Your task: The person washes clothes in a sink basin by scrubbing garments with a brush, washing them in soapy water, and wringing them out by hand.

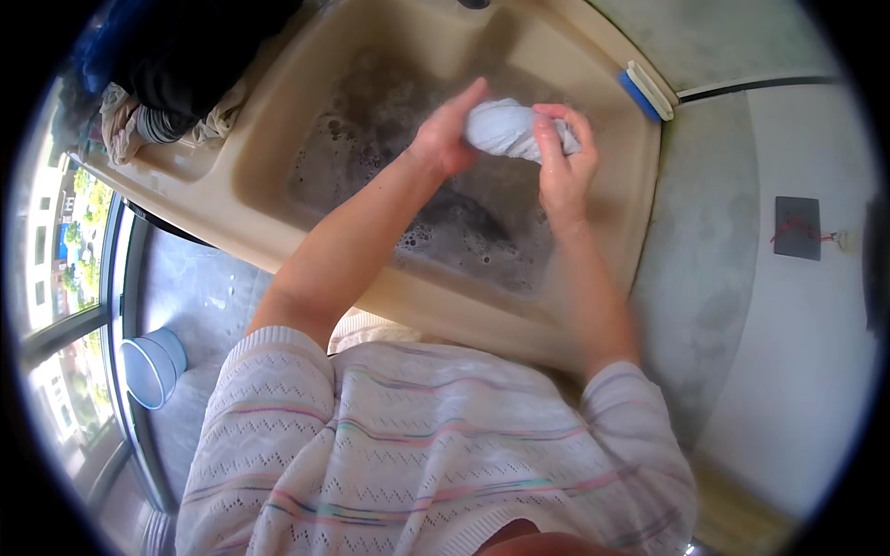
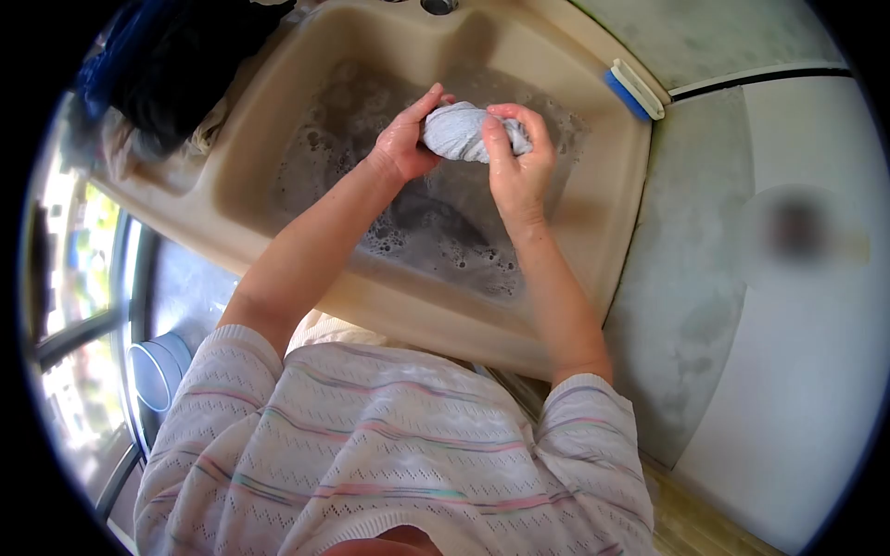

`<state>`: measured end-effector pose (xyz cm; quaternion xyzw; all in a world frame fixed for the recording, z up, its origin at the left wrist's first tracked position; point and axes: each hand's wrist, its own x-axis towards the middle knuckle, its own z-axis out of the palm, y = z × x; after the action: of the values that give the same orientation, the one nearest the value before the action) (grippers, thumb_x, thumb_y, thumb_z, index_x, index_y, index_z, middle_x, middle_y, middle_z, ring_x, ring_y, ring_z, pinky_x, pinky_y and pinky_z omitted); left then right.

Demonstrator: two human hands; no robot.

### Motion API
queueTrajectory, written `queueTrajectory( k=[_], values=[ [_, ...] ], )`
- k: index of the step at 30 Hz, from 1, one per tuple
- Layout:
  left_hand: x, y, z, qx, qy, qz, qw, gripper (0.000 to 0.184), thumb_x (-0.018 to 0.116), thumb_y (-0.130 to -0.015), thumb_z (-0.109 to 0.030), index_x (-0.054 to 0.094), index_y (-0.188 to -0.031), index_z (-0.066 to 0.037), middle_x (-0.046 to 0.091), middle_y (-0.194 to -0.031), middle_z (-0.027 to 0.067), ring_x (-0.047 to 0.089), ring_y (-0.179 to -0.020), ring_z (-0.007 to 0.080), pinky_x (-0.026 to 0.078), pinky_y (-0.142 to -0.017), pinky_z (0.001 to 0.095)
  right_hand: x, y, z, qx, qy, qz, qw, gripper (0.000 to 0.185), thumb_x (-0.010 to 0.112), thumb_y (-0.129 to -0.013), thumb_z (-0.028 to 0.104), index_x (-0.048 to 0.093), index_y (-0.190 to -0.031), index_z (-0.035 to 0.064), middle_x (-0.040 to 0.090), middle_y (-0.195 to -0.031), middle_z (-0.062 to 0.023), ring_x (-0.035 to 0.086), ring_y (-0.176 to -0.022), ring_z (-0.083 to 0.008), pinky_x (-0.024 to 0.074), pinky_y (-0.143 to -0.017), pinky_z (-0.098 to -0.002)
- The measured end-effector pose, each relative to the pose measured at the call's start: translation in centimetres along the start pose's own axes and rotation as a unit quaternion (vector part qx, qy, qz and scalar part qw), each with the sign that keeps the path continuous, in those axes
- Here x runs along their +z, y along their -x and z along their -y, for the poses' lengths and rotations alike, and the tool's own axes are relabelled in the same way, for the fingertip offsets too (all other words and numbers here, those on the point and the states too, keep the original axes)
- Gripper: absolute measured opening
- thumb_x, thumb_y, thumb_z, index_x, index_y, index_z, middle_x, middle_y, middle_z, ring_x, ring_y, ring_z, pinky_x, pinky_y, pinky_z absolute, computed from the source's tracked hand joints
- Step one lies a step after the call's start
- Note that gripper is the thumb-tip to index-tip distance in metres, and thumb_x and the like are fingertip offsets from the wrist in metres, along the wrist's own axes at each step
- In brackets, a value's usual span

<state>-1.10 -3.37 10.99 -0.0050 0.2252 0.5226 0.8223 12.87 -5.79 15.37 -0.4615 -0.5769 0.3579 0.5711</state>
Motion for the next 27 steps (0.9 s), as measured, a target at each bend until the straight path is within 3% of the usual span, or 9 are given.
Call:
queueTrajectory(
  k=[2,4,8,12,15,18,21,23,27],
  values=[
    [0.2,0.2,-0.4,0.084,-0.1,0.023,0.991,0.03,0.069,-0.076,-0.017,0.056,-0.099,-0.003,0.062,-0.096,0.0113,0.059,-0.091,0.023,0.049,-0.08,0.0363,-0.2,0.8,-1.6,0.139,-0.148,-0.044,0.978,0.018,0.06,-0.082,0.012,0.057,-0.097,0.0018,0.061,-0.097,-0.0081,0.058,-0.088,-0.0168,0.0463,-0.079,-0.0298],
    [1.0,0.5,-0.5,0.146,-0.224,0.032,0.963,0.027,0.068,-0.072,-0.008,0.057,-0.096,-0.003,0.062,-0.092,0.0106,0.06,-0.086,0.0209,0.049,-0.079,0.0336,-1.0,1.1,-2.7,0.304,-0.264,-0.066,0.913,0.021,0.055,-0.086,0.017,0.055,-0.102,0.0028,0.06,-0.1,-0.0078,0.058,-0.091,-0.0186,0.0468,-0.081,-0.0313],
    [2.9,3.1,1.2,0.24,-0.471,0.039,0.848,0.022,0.064,-0.066,-0.005,0.06,-0.088,-0.005,0.062,-0.085,0.007,0.06,-0.08,0.0174,0.049,-0.073,0.029,-2.0,1.2,-5.0,0.424,-0.311,0.033,0.85,0.033,0.042,-0.091,0.029,0.052,-0.112,0.0051,0.057,-0.109,-0.0083,0.055,-0.103,-0.0213,0.0454,-0.088,-0.0369],
    [3.9,5.0,3.4,0.412,-0.585,0.095,0.692,0.02,0.061,-0.062,-0.005,0.061,-0.081,-0.011,0.059,-0.084,0.0128,0.058,-0.078,0.0322,0.049,-0.07,0.0362,-3.5,1.3,-4.4,0.35,-0.281,0.191,0.873,0.032,0.045,-0.09,0.028,0.053,-0.111,0.0044,0.055,-0.112,-0.0086,0.053,-0.106,-0.0209,0.0438,-0.09,-0.0358],
    [4.0,6.4,5.1,0.425,-0.645,0.088,0.629,0.02,0.064,-0.061,-0.005,0.061,-0.079,-0.013,0.057,-0.095,0.0132,0.058,-0.078,0.0328,0.049,-0.07,0.0377,-4.5,1.4,-6.4,0.247,-0.186,0.276,0.91,0.03,0.048,-0.089,0.026,0.054,-0.108,0.003,0.054,-0.11,-0.008,0.054,-0.102,-0.0185,0.0438,-0.089,-0.0326],
    [3.4,7.3,6.4,0.463,-0.664,0.12,0.575,0.025,0.064,-0.052,-0.004,0.06,-0.074,-0.016,0.051,-0.091,0.0112,0.056,-0.078,0.0315,0.046,-0.062,0.039,-3.7,0.3,-3.9,0.348,-0.178,0.331,0.859,0.018,0.054,-0.085,0.019,0.057,-0.1,0.0088,0.054,-0.103,-0.0066,0.054,-0.085,-0.015,0.0453,-0.074,-0.027],
    [2.9,7.3,7.1,0.526,-0.656,0.151,0.52,0.022,0.064,-0.047,-0.009,0.058,-0.068,-0.015,0.044,-0.079,0.0093,0.051,-0.071,0.0278,0.041,-0.056,0.0388,-2.4,-0.7,-3.9,0.336,-0.101,0.425,0.834,0.018,0.06,-0.081,0.014,0.055,-0.093,0.0006,0.052,-0.075,-0.0037,0.055,-0.074,-0.014,0.045,-0.064,-0.0262],
    [2.8,7.4,7.7,0.552,-0.659,0.164,0.484,0.02,0.064,-0.048,-0.012,0.056,-0.065,-0.015,0.043,-0.077,0.0093,0.049,-0.069,0.0263,0.041,-0.056,0.0381,-1.0,-2.7,-1.1,0.564,-0.106,0.419,0.704,0.017,0.06,-0.081,0.013,0.055,-0.09,0.0,0.05,-0.066,-0.0024,0.055,-0.068,-0.014,0.0451,-0.06,-0.0267],
    [1.9,6.7,8.1,0.556,-0.652,0.204,0.473,0.015,0.063,-0.051,-0.016,0.054,-0.062,-0.015,0.042,-0.075,0.0088,0.047,-0.067,0.0252,0.04,-0.057,0.0371,0.6,-3.0,-1.1,0.551,-0.021,0.454,0.7,0.016,0.058,-0.082,0.015,0.055,-0.087,-0.0002,0.047,-0.059,-0.0013,0.054,-0.059,-0.0143,0.0445,-0.055,-0.0272]
  ],
)
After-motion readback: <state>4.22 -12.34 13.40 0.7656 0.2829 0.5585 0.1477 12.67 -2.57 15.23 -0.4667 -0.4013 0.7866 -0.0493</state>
